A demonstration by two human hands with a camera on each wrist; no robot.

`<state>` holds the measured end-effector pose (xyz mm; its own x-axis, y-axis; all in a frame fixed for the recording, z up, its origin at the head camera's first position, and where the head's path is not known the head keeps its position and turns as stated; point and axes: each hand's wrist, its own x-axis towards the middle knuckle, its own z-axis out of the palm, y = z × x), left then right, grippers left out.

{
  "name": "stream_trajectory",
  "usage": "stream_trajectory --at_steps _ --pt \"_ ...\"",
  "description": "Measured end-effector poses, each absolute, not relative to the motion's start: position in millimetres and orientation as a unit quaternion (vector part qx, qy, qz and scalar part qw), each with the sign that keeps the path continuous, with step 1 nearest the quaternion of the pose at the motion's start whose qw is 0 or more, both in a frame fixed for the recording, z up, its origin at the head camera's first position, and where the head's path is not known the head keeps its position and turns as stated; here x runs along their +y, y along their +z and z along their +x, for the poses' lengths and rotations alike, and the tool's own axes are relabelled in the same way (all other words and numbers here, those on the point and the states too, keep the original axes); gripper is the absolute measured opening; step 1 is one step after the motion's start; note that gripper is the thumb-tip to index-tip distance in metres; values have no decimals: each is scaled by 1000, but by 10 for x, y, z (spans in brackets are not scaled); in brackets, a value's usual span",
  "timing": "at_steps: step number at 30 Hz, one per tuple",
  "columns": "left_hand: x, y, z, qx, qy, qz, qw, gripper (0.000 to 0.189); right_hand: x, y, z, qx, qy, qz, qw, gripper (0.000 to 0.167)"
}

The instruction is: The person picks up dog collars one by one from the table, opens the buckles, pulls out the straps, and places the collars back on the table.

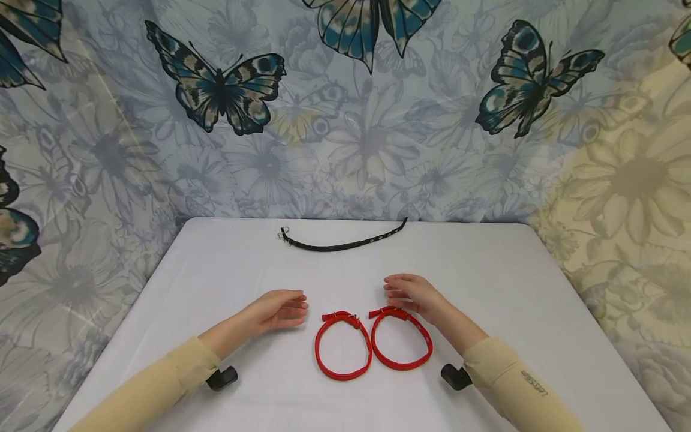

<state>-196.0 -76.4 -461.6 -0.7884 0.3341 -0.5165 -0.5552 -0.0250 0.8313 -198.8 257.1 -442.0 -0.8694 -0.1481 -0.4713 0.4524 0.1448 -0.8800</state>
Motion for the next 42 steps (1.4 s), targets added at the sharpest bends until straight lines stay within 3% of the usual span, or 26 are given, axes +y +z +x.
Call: stream_trajectory --at_steps 13,23,42 --pt "-802 -4573 -1512 648 675 -7 352 46 2496 -4339 -1198 669 -682 7 296 46" --pt "-762 -4552 -1404 666 656 20 355 45 2402 -4270 -696 598 -728 31 333 53" --pt "-708 -4610 -1357 679 641 43 355 52 2243 -4312 -653 610 -716 39 339 67"
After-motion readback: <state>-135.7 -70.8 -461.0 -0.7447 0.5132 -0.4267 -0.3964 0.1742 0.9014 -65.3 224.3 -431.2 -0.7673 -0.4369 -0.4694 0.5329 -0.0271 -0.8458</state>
